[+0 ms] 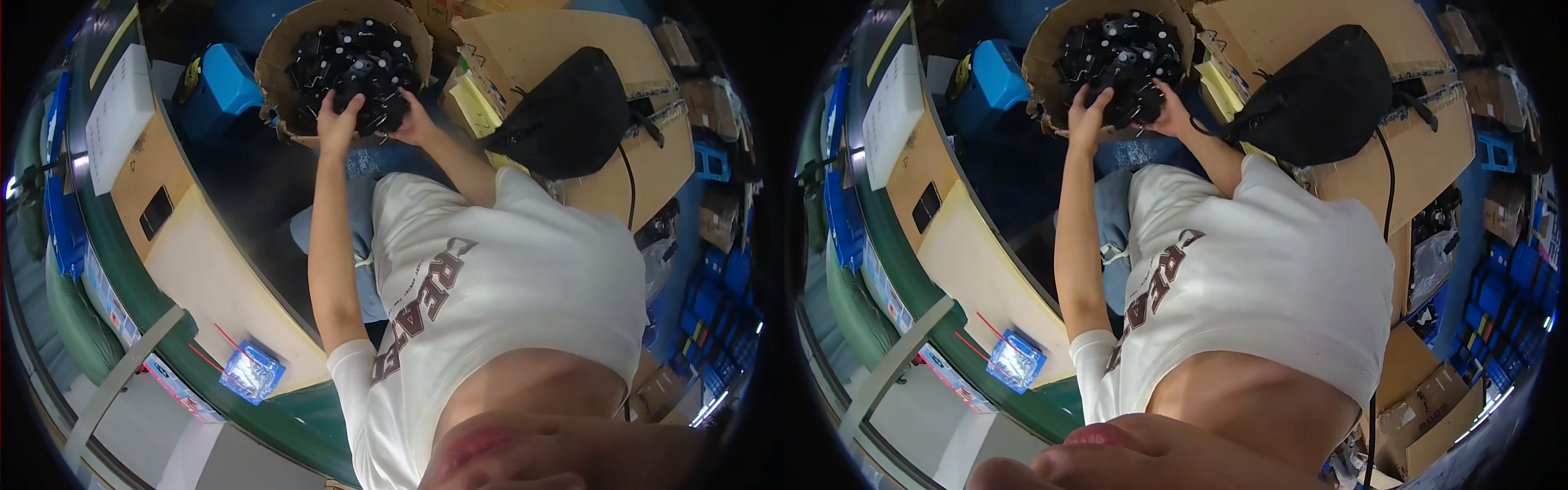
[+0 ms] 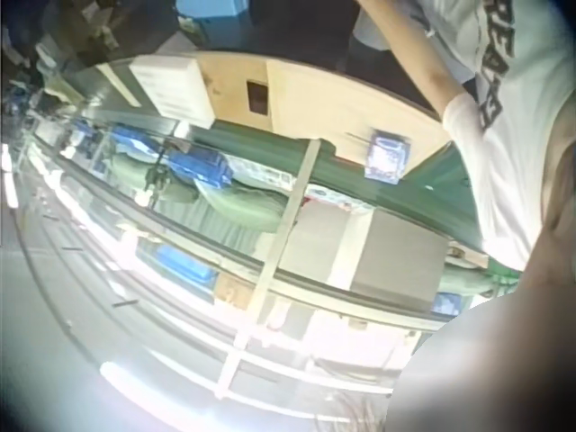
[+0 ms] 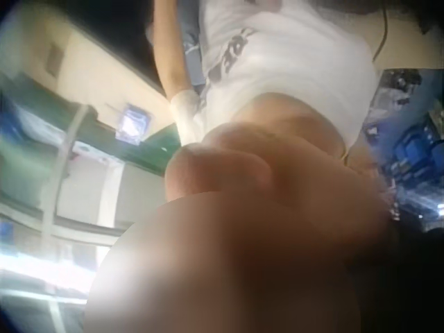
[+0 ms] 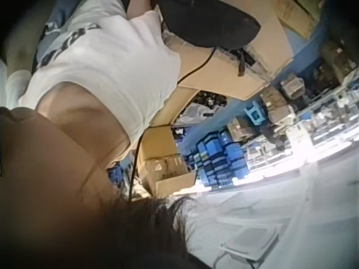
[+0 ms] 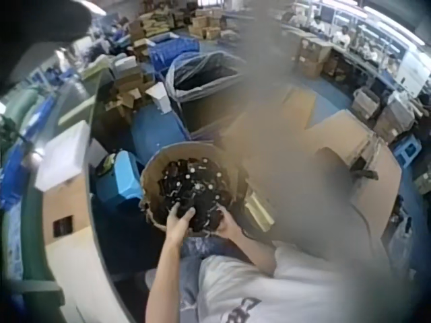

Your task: Apply lubricant or sealant to black plastic components using a thin brush and organize them into boxes.

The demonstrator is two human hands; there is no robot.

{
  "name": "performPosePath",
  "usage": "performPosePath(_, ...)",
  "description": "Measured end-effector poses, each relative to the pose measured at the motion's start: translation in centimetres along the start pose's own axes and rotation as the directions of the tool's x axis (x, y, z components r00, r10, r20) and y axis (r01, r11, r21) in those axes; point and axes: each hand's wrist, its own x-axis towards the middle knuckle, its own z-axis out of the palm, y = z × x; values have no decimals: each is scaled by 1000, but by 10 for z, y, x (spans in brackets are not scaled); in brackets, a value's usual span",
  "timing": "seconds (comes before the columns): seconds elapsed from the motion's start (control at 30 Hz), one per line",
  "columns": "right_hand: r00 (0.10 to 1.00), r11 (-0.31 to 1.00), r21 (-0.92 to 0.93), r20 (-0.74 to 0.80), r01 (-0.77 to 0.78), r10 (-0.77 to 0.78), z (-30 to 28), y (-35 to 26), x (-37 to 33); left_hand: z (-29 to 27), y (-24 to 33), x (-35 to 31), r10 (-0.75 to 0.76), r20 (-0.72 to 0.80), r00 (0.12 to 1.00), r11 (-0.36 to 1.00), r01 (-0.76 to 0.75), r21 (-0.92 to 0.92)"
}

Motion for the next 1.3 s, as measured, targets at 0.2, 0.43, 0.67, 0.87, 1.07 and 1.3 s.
performPosePath(0.2,914,940,125,-302,318,-269,13,-10,16,12,-17,-7,35,235,971,960,33,-279)
performPosePath(0.43,842,840,152,-255,521,-476,54,-31,37,-18,-19,-70,-150,298,943,948,222,-227)
performPosePath(0.67,865,994,25,491,102,-102,118,10,56,-71,-28,-156,-30,133,991,992,46,-120)
performPosePath(0.87,667,198,-978,191,66,721,130,192,-6,-135,18,-323,-7,-241,970,919,101,380)
performPosePath(1.07,-147,-41,-449,-376,893,915,126,287,-155,-35,39,-485,-63,-980,188,884,466,33)
performPosePath(1.3,-361,73,-402,-710,913,605,114,326,-205,121,22,-533,-552,-723,-415,478,553,-682)
